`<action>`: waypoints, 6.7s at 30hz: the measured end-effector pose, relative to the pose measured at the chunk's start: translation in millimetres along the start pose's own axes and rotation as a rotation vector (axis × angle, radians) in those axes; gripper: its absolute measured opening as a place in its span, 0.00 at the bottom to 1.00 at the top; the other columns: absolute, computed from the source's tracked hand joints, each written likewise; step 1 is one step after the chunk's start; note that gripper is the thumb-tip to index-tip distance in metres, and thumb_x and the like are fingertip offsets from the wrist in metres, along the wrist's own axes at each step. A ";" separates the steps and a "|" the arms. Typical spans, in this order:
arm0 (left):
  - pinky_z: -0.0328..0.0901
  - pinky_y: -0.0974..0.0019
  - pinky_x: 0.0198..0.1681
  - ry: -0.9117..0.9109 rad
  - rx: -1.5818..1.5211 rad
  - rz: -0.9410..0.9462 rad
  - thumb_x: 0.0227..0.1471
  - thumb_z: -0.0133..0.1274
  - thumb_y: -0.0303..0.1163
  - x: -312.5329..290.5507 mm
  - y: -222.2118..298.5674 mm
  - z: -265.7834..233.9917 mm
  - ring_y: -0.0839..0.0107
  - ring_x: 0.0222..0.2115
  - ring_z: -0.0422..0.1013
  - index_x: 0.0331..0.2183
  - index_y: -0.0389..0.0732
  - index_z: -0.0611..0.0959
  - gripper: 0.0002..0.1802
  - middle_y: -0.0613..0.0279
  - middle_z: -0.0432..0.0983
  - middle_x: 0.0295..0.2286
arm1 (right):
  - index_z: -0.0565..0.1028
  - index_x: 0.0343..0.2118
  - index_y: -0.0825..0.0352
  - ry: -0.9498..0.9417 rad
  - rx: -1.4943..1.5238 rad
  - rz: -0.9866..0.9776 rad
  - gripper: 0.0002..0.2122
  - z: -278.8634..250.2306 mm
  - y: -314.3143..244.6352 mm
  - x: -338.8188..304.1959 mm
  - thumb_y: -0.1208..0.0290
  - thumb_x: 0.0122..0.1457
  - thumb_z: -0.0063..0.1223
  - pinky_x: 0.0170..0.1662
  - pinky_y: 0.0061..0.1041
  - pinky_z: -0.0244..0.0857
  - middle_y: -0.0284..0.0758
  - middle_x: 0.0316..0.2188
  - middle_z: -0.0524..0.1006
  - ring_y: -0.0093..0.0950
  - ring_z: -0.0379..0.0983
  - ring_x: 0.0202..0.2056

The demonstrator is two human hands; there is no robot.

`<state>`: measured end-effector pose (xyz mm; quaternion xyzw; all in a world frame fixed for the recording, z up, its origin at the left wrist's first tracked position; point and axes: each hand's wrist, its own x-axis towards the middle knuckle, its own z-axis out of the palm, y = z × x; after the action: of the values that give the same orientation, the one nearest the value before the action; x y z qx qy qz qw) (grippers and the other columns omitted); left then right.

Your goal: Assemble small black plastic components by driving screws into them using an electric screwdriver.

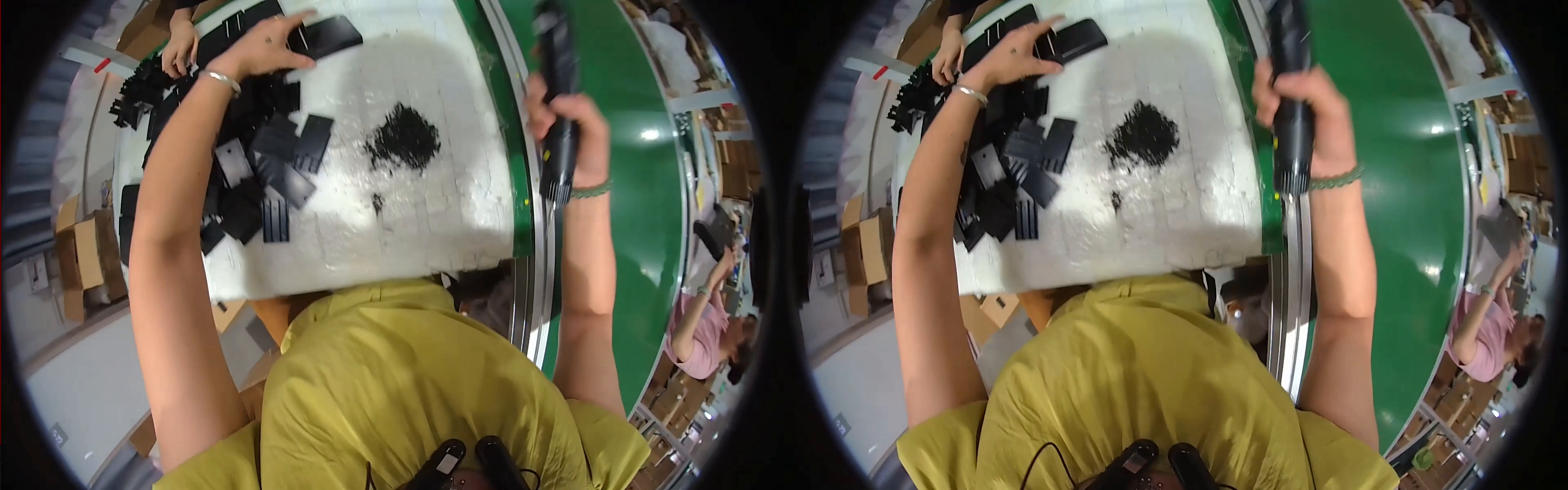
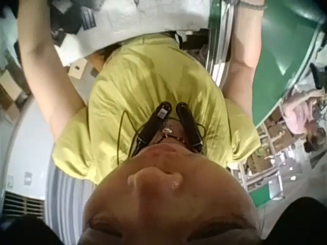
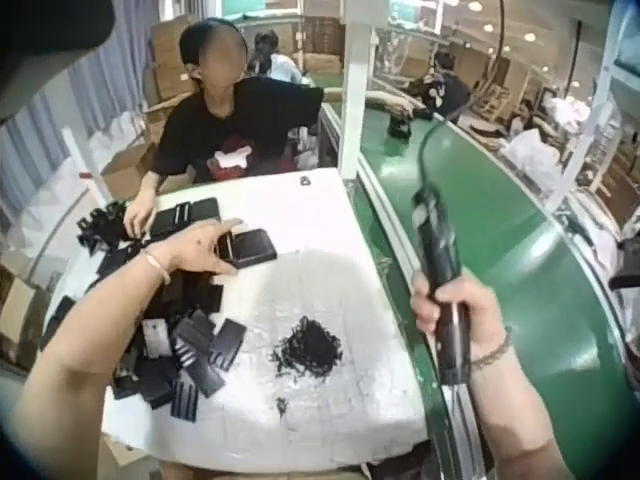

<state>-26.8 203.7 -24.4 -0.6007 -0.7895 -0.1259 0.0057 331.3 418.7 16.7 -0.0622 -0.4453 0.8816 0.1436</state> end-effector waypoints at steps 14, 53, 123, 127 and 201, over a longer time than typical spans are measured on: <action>0.61 0.61 0.50 0.035 -0.258 -0.134 0.24 0.64 0.37 -164.6 223.6 -26.2 0.57 0.45 0.68 0.48 0.39 0.71 0.42 0.52 0.70 0.44 | 0.70 0.31 0.71 -0.045 -0.056 -0.404 0.08 70.1 17.8 -4.3 0.78 0.47 0.52 0.29 0.22 0.63 0.33 0.18 0.71 0.24 0.68 0.21; 0.63 0.64 0.19 -0.121 -0.755 -0.060 0.44 0.57 0.31 -196.0 190.6 -10.0 0.58 0.15 0.69 0.40 0.43 0.78 0.17 0.54 0.71 0.15 | 0.63 0.46 0.68 0.192 -0.367 -0.460 0.20 107.2 77.0 -16.2 0.76 0.45 0.40 0.27 0.25 0.55 0.29 0.14 0.59 0.21 0.55 0.16; 0.63 0.63 0.30 0.227 -0.220 -0.339 0.29 0.64 0.32 -166.5 171.1 5.2 0.61 0.29 0.66 0.33 0.41 0.74 0.24 0.62 0.68 0.24 | 0.60 0.47 0.59 -0.220 -0.269 -0.599 0.22 151.1 60.7 -39.1 0.77 0.47 0.50 0.24 0.22 0.57 0.27 0.15 0.64 0.21 0.61 0.14; 0.63 0.62 0.31 0.257 -0.239 -0.428 0.32 0.64 0.31 -167.1 175.8 4.2 0.60 0.32 0.66 0.34 0.40 0.72 0.23 0.59 0.68 0.27 | 0.59 0.47 0.60 -0.189 -0.252 -0.607 0.23 145.4 61.4 -42.8 0.77 0.47 0.49 0.24 0.22 0.57 0.27 0.15 0.64 0.21 0.61 0.14; 0.60 0.63 0.35 -0.131 -0.619 -0.175 0.38 0.60 0.38 -202.4 178.0 -10.6 0.59 0.30 0.65 0.36 0.39 0.77 0.21 0.58 0.71 0.26 | 0.61 0.47 0.56 -0.278 -0.350 -0.426 0.21 181.1 72.2 -53.7 0.71 0.50 0.53 0.27 0.18 0.56 0.23 0.17 0.64 0.16 0.60 0.17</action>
<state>197.1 53.7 -12.4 -0.5105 -0.7612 -0.3210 -0.2387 325.1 222.6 65.7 0.1299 -0.6088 0.7417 0.2499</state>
